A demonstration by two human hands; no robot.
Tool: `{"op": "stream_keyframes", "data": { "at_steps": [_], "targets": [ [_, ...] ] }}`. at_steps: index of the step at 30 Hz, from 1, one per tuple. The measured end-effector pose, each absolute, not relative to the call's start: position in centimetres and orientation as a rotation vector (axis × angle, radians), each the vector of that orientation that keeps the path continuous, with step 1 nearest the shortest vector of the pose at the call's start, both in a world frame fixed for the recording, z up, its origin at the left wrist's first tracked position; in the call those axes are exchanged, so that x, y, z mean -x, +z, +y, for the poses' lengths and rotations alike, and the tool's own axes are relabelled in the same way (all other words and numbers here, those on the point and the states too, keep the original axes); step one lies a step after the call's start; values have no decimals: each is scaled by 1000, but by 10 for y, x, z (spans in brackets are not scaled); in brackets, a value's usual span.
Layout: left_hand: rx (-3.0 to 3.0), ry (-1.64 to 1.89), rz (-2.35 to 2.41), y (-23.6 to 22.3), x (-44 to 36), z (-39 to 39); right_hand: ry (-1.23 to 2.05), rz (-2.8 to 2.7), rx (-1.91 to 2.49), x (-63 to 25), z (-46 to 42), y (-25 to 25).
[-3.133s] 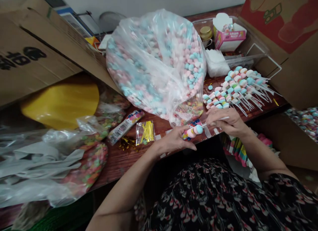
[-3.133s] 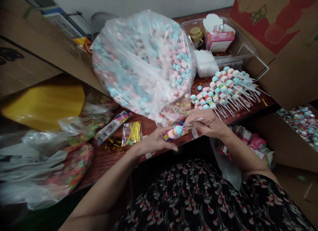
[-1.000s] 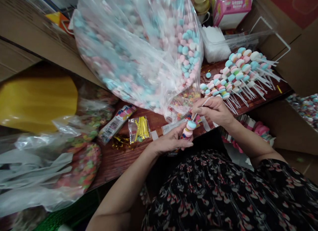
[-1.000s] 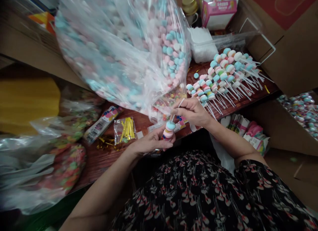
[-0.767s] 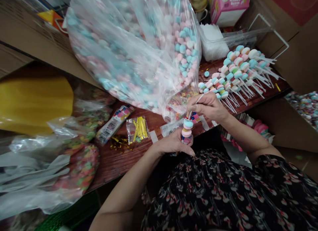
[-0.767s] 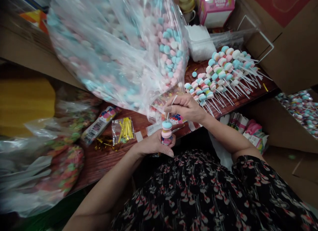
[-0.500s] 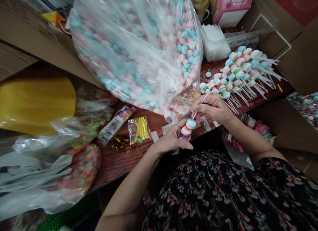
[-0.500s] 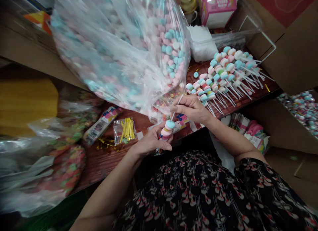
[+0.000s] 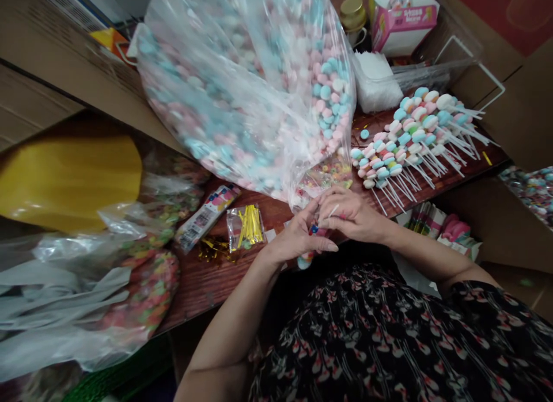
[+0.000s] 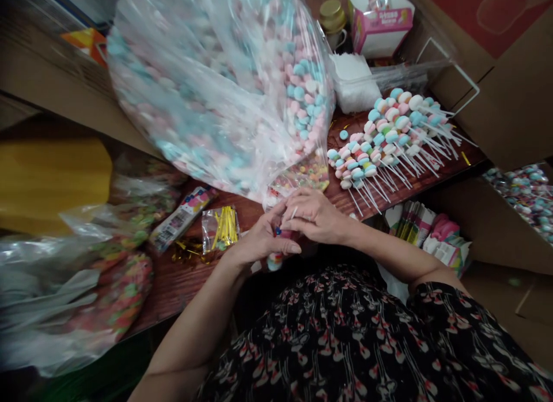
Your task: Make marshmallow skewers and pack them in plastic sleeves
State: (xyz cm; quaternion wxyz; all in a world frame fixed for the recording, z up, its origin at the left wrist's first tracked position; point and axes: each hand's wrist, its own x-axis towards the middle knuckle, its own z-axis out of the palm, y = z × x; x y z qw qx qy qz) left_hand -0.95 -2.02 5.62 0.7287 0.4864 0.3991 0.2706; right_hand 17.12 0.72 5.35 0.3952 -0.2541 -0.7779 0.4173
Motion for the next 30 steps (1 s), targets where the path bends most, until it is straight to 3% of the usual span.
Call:
{"op": "stream_keyframes", "data": {
  "at_steps": [3,13,24,30],
  "targets": [
    [-1013,615,859,56,9,-20,1022,-1950,635,-165,0,42],
    [-955,606,867,48,30,-31,1403,-1524,650,-180,8,42],
    [-766,820,1073,39,14,-40,1360,-1484,779,-172,-5,32],
    [-1025,582,1065,49,16,-34,1097,-1482,995,-159,-13,32]
  ]
}}
